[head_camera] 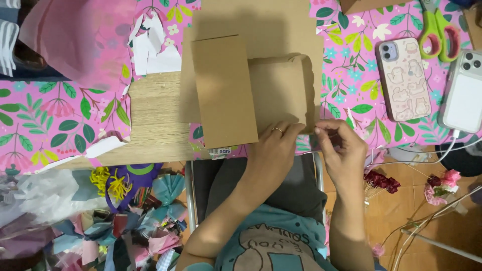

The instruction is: The person assembles a flat-packed cardboard box by hand. They fold the side flaps, interlock the tabs, and secure the bottom to form a rectangular box with scalloped edges.

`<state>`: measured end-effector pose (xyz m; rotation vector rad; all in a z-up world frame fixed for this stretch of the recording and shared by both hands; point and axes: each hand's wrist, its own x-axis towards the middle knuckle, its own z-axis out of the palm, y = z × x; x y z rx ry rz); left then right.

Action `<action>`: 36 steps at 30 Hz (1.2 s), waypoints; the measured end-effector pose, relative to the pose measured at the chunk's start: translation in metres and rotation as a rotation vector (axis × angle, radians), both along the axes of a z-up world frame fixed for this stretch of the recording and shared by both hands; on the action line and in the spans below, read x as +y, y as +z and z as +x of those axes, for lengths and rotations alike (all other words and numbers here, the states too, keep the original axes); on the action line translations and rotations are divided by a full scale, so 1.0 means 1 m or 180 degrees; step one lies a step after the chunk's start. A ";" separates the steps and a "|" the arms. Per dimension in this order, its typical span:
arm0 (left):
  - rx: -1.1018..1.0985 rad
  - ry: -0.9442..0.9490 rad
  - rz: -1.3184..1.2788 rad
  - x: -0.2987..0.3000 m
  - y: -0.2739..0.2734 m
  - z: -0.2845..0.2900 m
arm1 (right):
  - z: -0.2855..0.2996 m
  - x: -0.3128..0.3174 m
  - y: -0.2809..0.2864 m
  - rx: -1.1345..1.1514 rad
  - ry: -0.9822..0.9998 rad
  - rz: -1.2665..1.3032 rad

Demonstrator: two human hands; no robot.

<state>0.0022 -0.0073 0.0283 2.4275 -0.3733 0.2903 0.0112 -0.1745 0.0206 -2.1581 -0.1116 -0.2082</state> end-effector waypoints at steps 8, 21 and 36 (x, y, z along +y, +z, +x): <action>0.0068 -0.0029 -0.0371 -0.009 -0.006 0.005 | -0.002 0.000 -0.015 0.0166 -0.0055 0.0980; -0.0024 -0.0116 -0.0083 -0.013 0.006 0.011 | -0.017 -0.008 -0.036 0.1338 -0.0209 0.1944; 0.0334 -0.0302 -0.0560 -0.016 -0.023 0.029 | -0.004 -0.009 -0.036 0.1463 -0.0213 0.1676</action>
